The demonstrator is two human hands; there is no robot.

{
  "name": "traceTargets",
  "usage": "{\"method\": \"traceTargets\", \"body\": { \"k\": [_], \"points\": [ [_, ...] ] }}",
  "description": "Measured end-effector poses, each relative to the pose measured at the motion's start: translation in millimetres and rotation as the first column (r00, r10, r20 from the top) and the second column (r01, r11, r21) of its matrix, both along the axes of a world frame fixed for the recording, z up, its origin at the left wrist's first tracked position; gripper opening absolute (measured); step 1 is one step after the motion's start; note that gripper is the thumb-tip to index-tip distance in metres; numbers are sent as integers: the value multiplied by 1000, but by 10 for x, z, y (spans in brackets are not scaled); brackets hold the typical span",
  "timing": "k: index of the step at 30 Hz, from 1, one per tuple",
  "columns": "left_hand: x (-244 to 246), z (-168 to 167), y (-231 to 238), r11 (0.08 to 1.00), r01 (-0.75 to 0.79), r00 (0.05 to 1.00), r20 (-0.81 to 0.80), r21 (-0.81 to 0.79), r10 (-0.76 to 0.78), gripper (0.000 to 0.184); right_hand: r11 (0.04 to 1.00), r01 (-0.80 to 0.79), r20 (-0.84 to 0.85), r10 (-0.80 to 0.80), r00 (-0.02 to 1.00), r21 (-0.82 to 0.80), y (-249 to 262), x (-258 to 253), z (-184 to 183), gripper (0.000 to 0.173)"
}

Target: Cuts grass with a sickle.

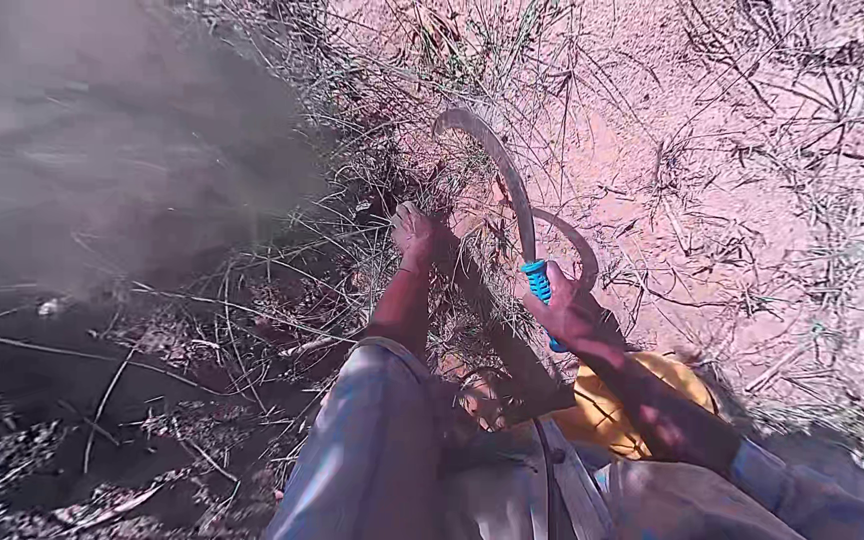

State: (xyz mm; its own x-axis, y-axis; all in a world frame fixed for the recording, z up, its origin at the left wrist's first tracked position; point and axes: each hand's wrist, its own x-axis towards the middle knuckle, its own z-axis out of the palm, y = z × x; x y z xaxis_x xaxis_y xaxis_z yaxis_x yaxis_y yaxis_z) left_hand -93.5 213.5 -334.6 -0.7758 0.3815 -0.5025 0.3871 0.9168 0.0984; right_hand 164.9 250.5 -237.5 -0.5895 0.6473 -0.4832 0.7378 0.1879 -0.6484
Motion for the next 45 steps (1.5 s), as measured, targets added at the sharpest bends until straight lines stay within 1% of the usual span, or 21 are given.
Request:
{"method": "traceTargets", "body": {
  "k": [2,4,7,12,15,17,19,20,21,23,25,26,28,30,31,35,36,38,41,43,45],
  "points": [
    [-51,99,-121,997,67,996,65,-36,-65,52,998,-50,85,54,995,-42,38,-24,23,42],
    [-173,211,-237,984,176,975,142,-22,-171,36,993,-86,123,96,988,-86,51,-38,-16,44],
    [-375,318,-404,973,215,940,253,81,-228,40,976,-93,121,118,986,-197,20,-34,-152,44],
    [-447,254,-561,941,-107,915,402,322,-33,46,919,4,-27,-16,1000,-394,-93,-139,-228,37],
    [-411,141,-578,853,-322,862,499,411,85,47,897,25,13,-22,1000,-441,-130,-305,-239,35],
    [-416,89,-577,820,-383,849,512,427,130,47,894,31,70,1,998,-447,-176,-414,-231,35],
    [-403,121,-572,860,-324,884,451,395,126,47,907,17,122,38,992,-420,-249,-402,-184,40],
    [-384,162,-572,909,-234,912,403,345,82,44,914,-1,139,63,988,-405,-295,-305,-110,42],
    [-379,193,-565,952,-131,936,352,277,26,41,915,-13,150,80,985,-402,-330,-154,16,43],
    [-397,195,-667,973,-44,961,274,226,-20,36,914,-77,110,131,985,-398,-388,346,272,43],
    [-280,326,-785,980,33,944,316,194,-95,40,902,-33,137,101,985,-430,-476,866,475,40],
    [-215,556,-705,989,134,886,440,62,-147,42,905,16,160,58,985,-426,-486,1022,556,43],
    [-43,583,-684,969,243,880,431,-49,-200,42,923,74,147,-19,989,-378,-491,1116,650,48],
    [-24,344,-777,982,179,941,282,61,-189,39,955,30,67,-10,998,-295,-384,974,624,52],
    [-27,357,-762,989,95,954,273,115,-123,41,965,30,77,-10,997,-259,-312,838,605,48],
    [76,861,-397,990,-106,909,413,88,61,61,987,85,-16,-88,996,-135,-228,483,82,58],
    [121,872,-319,988,-125,903,424,96,73,67,990,81,9,-80,997,-116,-197,422,-4,59],
    [147,616,-222,976,-150,912,403,159,75,74,995,60,85,-52,995,-85,-117,328,-32,53],
    [206,137,-77,961,-228,927,337,159,164,69,997,61,107,-56,993,-47,-52,343,-82,49],
    [313,84,52,935,-335,906,312,119,285,67,998,68,123,-65,990,-16,-29,325,-66,48],
    [410,99,84,951,-303,921,274,57,277,58,999,50,159,-46,986,-20,-25,303,-48,48]
  ]
}}
